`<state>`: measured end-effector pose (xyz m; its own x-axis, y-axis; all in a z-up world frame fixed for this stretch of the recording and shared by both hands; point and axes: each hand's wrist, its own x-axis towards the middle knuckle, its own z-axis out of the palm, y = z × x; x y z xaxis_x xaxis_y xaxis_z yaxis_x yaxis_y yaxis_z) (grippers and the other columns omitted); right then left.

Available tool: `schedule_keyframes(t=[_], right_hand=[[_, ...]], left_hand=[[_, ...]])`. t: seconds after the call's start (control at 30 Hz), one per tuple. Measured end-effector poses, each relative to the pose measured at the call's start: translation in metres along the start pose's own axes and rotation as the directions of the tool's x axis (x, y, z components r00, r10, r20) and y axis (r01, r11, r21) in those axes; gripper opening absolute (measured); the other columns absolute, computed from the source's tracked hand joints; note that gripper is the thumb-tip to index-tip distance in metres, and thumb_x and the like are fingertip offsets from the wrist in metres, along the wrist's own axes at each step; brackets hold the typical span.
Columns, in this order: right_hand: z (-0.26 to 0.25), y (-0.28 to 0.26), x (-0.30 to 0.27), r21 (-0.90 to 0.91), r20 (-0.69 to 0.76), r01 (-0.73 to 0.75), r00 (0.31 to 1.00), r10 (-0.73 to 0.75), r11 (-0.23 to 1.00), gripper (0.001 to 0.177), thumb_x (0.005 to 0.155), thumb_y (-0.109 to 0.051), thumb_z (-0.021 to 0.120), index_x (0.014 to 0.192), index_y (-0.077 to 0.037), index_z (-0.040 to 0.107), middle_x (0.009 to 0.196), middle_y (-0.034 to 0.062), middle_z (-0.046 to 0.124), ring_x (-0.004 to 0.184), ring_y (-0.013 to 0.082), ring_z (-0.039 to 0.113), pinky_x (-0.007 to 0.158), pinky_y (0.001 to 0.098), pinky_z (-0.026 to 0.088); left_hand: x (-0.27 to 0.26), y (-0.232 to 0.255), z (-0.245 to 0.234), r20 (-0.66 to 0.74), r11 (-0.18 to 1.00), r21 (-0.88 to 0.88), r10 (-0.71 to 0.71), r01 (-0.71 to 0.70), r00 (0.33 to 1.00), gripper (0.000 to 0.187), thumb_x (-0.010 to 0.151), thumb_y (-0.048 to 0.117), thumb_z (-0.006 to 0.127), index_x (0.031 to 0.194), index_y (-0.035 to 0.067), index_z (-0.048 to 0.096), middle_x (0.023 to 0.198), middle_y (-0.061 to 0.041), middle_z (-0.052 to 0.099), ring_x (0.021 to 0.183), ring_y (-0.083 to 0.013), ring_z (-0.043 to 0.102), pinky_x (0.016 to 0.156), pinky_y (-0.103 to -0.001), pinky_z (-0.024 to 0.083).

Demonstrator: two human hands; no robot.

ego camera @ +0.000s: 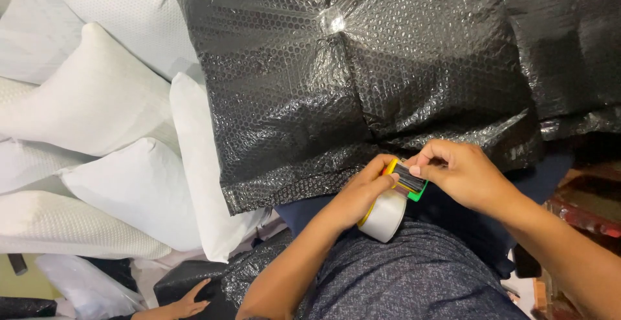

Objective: Wrapping a blue bag in black bubble wrap and securing it with tape.

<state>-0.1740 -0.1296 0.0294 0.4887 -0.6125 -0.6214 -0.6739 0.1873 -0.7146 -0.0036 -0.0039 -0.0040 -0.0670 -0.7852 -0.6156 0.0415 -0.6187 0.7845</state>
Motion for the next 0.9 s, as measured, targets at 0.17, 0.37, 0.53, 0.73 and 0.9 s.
schedule_keyframes(t=[0.17,0.37,0.53,0.73,0.9], right_hand=[[0.004,0.025,0.014,0.088,-0.022,-0.031,0.999,0.033,0.996,0.002,0.083,0.002,0.074,0.082,0.004,0.073,0.079,0.0172,0.078,0.070,0.0245,0.075,0.066,0.0367,0.060],[0.007,0.032,0.025,0.337,0.049,-0.103,0.995,0.092,0.936,0.004,0.087,0.010,0.068,0.087,0.014,0.067,0.079,0.0269,0.070,0.074,0.0335,0.075,0.069,0.0469,0.065],[0.009,0.036,0.025,0.402,0.058,-0.128,0.992,0.114,0.907,0.010,0.088,0.009,0.072,0.090,0.016,0.064,0.091,0.0303,0.072,0.080,0.0335,0.074,0.073,0.0474,0.064],[0.021,0.052,0.027,0.375,0.068,-0.129,0.991,0.112,0.918,0.012,0.087,0.005,0.074,0.091,0.014,0.067,0.093,0.0306,0.074,0.080,0.0313,0.074,0.073,0.0458,0.065],[0.019,0.052,0.029,0.463,0.099,-0.161,0.987,0.130,0.872,0.012,0.089,0.005,0.071,0.089,0.014,0.063,0.089,0.0282,0.074,0.078,0.0317,0.074,0.073,0.0482,0.065]], left_hand=[[-0.001,0.002,0.009,-0.060,0.999,0.023,-0.024,0.026,0.998,0.035,0.100,0.043,0.052,0.128,0.025,0.063,0.106,-0.018,0.065,0.109,-0.0373,0.064,0.095,-0.043,0.047],[-0.002,0.007,0.008,-0.077,0.998,0.030,-0.058,0.060,0.995,0.037,0.100,0.046,0.053,0.129,0.026,0.065,0.114,-0.020,0.068,0.119,-0.0389,0.063,0.099,-0.044,0.047],[-0.013,0.024,-0.011,0.007,0.999,0.036,-0.014,0.014,1.000,0.048,0.104,0.050,0.044,0.138,0.021,0.060,0.127,-0.030,0.064,0.127,-0.0474,0.057,0.107,-0.051,0.043],[-0.013,0.020,-0.014,0.096,0.993,0.109,-0.059,0.048,0.994,0.053,0.098,0.043,0.047,0.145,0.018,0.050,0.133,-0.037,0.055,0.130,-0.0558,0.050,0.110,-0.055,0.039],[-0.011,0.012,-0.006,-0.014,0.988,0.149,-0.029,0.031,0.999,0.041,0.095,0.039,0.056,0.132,0.022,0.059,0.111,-0.027,0.065,0.116,-0.0482,0.062,0.099,-0.051,0.047]])
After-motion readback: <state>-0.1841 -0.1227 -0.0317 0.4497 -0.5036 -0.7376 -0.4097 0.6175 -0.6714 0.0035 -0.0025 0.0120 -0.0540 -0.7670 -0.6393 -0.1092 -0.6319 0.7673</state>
